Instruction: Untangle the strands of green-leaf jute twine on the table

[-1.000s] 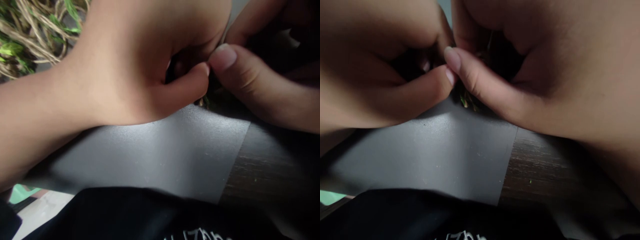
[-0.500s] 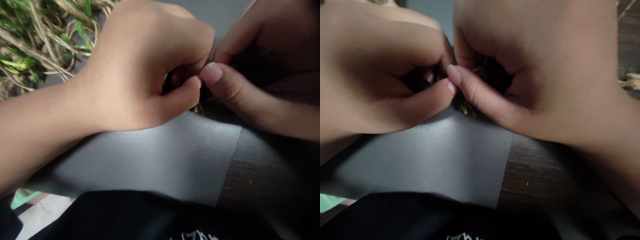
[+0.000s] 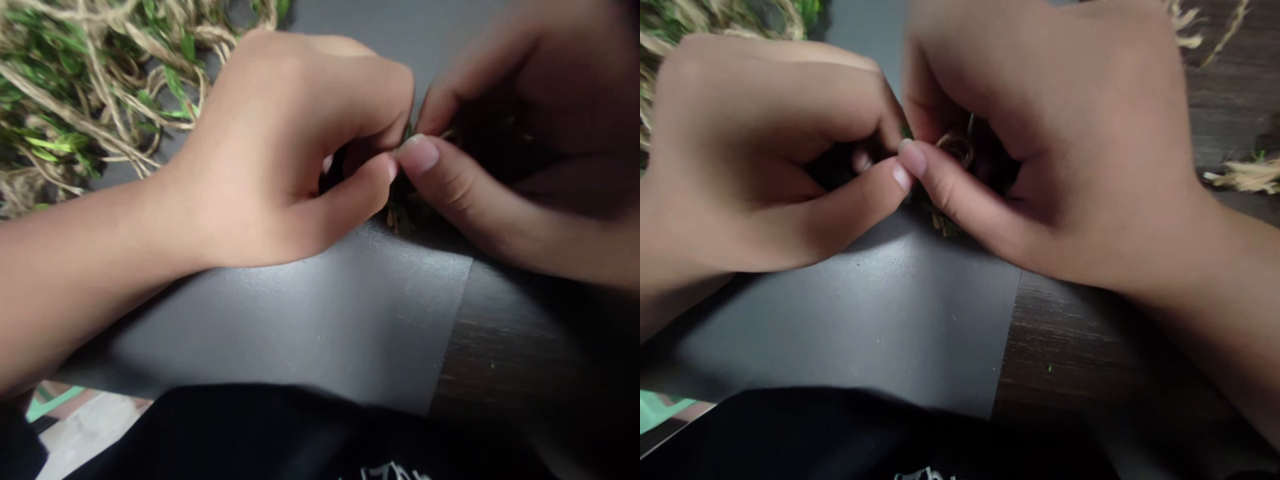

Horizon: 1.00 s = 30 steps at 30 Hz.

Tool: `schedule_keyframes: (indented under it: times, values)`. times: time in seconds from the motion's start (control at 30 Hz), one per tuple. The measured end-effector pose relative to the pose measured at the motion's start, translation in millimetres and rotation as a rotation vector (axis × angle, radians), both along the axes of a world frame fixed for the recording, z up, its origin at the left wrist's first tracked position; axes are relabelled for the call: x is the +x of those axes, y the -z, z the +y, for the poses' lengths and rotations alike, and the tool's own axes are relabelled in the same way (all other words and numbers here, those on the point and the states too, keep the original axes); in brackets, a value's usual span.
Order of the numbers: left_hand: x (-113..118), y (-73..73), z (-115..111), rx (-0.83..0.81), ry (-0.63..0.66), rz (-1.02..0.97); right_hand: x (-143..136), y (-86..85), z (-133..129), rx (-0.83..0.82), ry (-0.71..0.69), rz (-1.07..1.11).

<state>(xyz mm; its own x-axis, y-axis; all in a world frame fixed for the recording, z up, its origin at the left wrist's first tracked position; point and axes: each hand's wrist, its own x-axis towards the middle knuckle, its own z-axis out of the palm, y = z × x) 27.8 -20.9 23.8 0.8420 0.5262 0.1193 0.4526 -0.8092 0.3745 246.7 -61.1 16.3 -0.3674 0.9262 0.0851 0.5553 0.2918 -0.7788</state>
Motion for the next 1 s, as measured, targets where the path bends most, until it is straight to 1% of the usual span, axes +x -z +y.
schedule_keyframes:
  times: [0.07,0.1,0.17,0.27,0.33,0.47,0.53,0.63,0.73,0.87,1.0]
  values:
    - [0,-1.5,-2,-0.007,-0.032,-0.004,3,3.7,-1,0.011,-0.058,-0.113]
    - [-1,-2.1,-2,-0.010,-0.048,-0.010,4,5.4,-1,0.020,-0.059,-0.125]
    - [-2,-2.8,-4,-0.021,-0.081,-0.030,5,7.5,-2,0.049,-0.017,-0.087]
    - [-3,-2.3,-5,-0.036,-0.080,-0.085,5,6.7,-3,0.047,0.038,-0.044]
    - [-4,-1.8,-5,-0.056,-0.075,-0.099,4,4.2,-4,0.006,0.023,-0.033]
    - [-3,-0.4,-3,-0.110,-0.112,-0.062,1,0.3,-6,-0.045,0.000,-0.084]
    - [-3,1.4,-1,-0.109,-0.106,-0.081,1,0.6,-5,-0.015,-0.004,-0.086]
    - [-4,4.9,6,-0.091,-0.053,-0.117,2,2.1,-4,0.019,-0.022,-0.070]
    - [-5,6.6,10,-0.056,-0.043,-0.087,3,2.2,-3,-0.012,-0.029,-0.046]
    - [-5,4.8,8,-0.050,-0.035,-0.091,2,0.2,-6,-0.021,-0.060,-0.009]
    - [-4,3.5,3,-0.037,-0.050,-0.103,3,-0.6,-7,0.009,-0.032,-0.015]
